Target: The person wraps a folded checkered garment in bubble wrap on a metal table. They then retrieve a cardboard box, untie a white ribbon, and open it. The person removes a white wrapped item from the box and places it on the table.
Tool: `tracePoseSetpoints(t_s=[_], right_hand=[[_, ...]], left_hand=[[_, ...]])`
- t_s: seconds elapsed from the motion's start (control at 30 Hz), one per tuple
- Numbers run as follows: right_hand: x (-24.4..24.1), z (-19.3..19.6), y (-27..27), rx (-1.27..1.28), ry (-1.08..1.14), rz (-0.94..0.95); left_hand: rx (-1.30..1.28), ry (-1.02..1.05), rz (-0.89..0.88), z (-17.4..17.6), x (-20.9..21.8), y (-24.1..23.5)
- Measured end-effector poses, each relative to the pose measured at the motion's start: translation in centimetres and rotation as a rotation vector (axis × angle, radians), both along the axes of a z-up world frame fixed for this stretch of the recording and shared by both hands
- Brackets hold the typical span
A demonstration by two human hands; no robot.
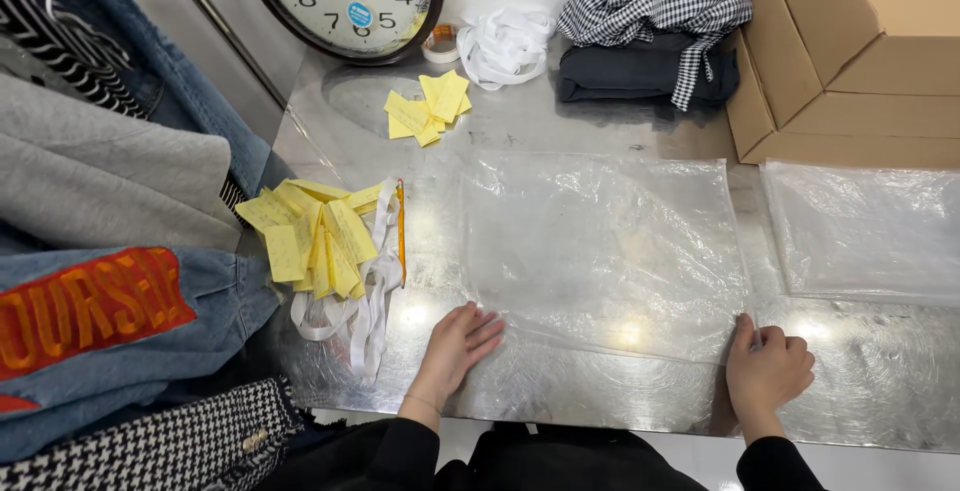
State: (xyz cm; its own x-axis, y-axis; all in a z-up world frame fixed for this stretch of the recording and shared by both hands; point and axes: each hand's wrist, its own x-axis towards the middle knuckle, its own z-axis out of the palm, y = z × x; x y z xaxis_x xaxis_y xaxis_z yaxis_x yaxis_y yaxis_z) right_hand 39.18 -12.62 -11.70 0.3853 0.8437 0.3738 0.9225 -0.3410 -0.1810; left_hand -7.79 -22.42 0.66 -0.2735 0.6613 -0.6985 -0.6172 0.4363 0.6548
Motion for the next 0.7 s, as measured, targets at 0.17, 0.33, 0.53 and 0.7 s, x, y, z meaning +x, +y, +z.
tracePoseSetpoints(t_s=[0.17, 0.33, 0.53, 0.7], right_hand=[[0.2, -0.4, 0.1, 0.049, 0.024, 0.005], [0.1, 0.1, 0.1, 0.029, 0.051, 0.004], [0.1, 0.4, 0.0, 0.02, 0.04, 0.009], [1.1, 0.8, 0.4, -0.033, 0.056, 0.04]], left_hand=[[-0.032, -0.177, 0.017, 2.8, 0.2, -0.1], [-0.163, -0.09, -0.128, -0.4, -0.2, 0.7], [-0.103, -0.096, -0.178, -1.5, 0.2, 1.0], [0.085, 0.072, -0.027, 0.1, -1.2, 0.3]])
